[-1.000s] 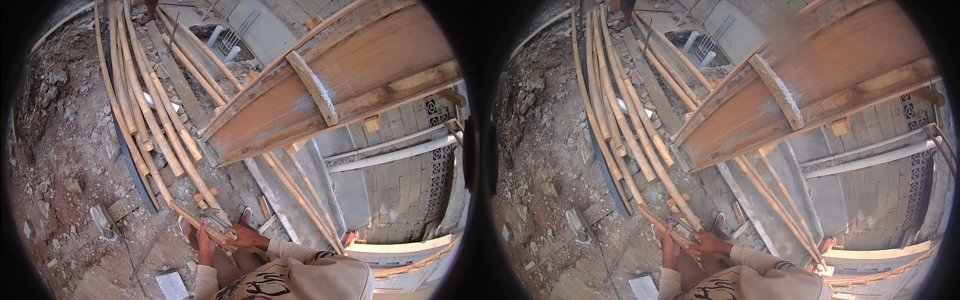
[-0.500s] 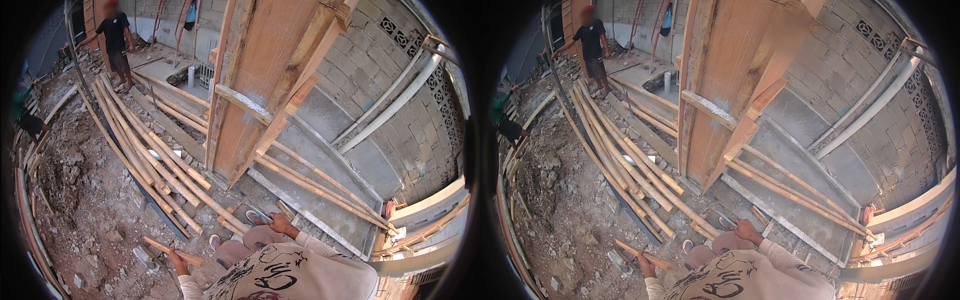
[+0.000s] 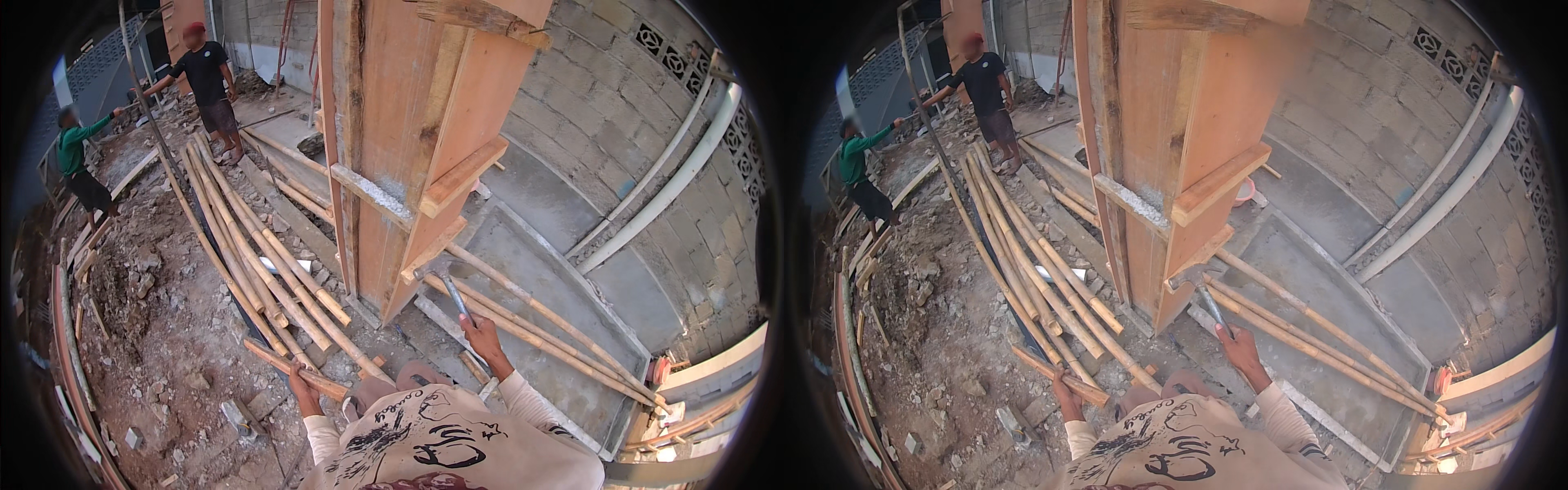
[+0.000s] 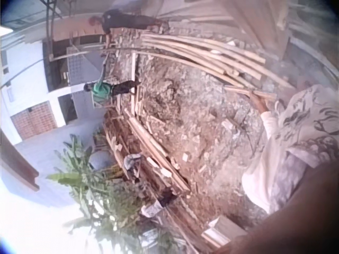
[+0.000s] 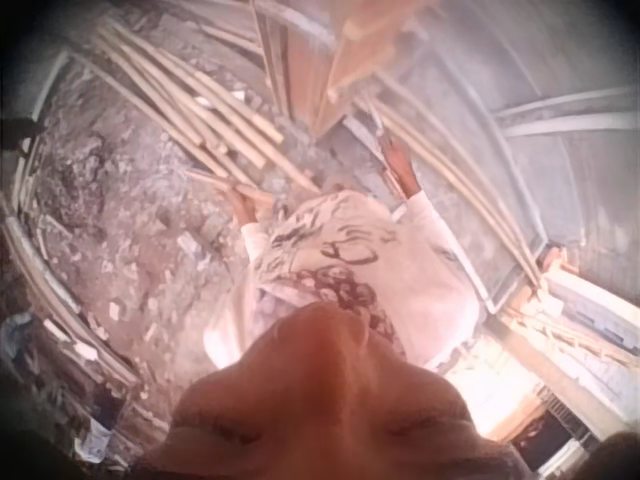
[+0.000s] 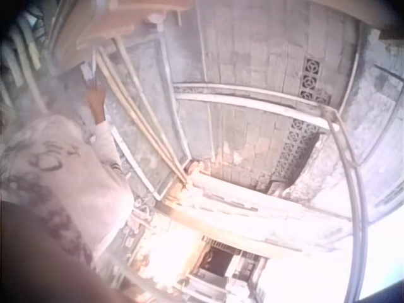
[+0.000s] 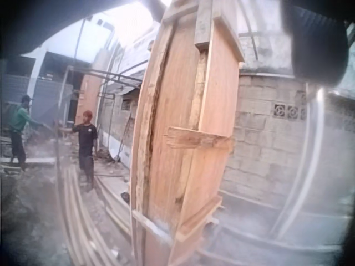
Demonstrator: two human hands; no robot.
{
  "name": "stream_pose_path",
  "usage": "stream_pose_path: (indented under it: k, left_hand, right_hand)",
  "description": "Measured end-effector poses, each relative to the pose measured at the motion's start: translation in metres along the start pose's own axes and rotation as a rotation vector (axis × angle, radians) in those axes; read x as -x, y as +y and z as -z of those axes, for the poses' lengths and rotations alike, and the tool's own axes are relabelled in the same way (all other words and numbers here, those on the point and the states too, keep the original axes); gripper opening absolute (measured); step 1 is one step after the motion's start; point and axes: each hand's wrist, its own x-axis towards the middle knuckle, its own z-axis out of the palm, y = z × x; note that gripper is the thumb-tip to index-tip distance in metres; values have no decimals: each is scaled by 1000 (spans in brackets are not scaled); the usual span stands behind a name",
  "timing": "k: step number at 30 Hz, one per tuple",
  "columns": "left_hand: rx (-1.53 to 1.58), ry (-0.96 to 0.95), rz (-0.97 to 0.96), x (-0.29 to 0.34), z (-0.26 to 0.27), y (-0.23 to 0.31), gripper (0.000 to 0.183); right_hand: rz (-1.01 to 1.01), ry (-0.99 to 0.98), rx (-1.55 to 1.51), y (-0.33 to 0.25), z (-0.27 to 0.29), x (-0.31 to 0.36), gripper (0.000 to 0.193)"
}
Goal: The person uses a hammer and a rebar rod to adjust and secure wooden planks and bamboo supports at a construction site. They repeatedly tap and pry the formwork components into place while moving around the work area.
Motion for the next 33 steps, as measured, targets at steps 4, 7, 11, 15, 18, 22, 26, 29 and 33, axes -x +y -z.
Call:
stream_pose_path:
  k: [4, 7, 11, 15, 18, 22, 26, 29, 33]
  left_hand:
    - [-123, -125, 17, 15, -62, -4, 44]
    - [-198, -222, 64, 13, -82, -21, 41]
    - [-170, -200, 26, 15, -82, -8, 39]
    - [-58, -192, 75, 36, -71, -33, 36]
    - [-59, -93, 82, 52, -45, -37, 32]
    - [4, 5, 91, 53, 19, -26, 27]
    - [49, 31, 45, 55, 44, -30, 29]
    - [84, 82, 0, 39, 77, -24, 31]
    - [147, 104, -61, 51, 48, -1, 38]
  right_hand:
    - [323, -93, 350, -189, 132, -2, 28]
    - [739, -118, 681, -283, 189, -20, 38]
    - [809, -248, 1138, -413, 161, -48, 40]
    - [1105, -256, 1431, -461, 121, -101, 37]
    - [1103, -96, 1487, -492, 102, -94, 38]
    - [1109, -98, 1568, -499, 90, -98, 34]
    - [941, -291, 1923, -520, 106, -96, 34]
    - [1086, -105, 1729, -540, 92, -86, 37]
    - [1144, 220, 1348, -517, 85, -85, 40]
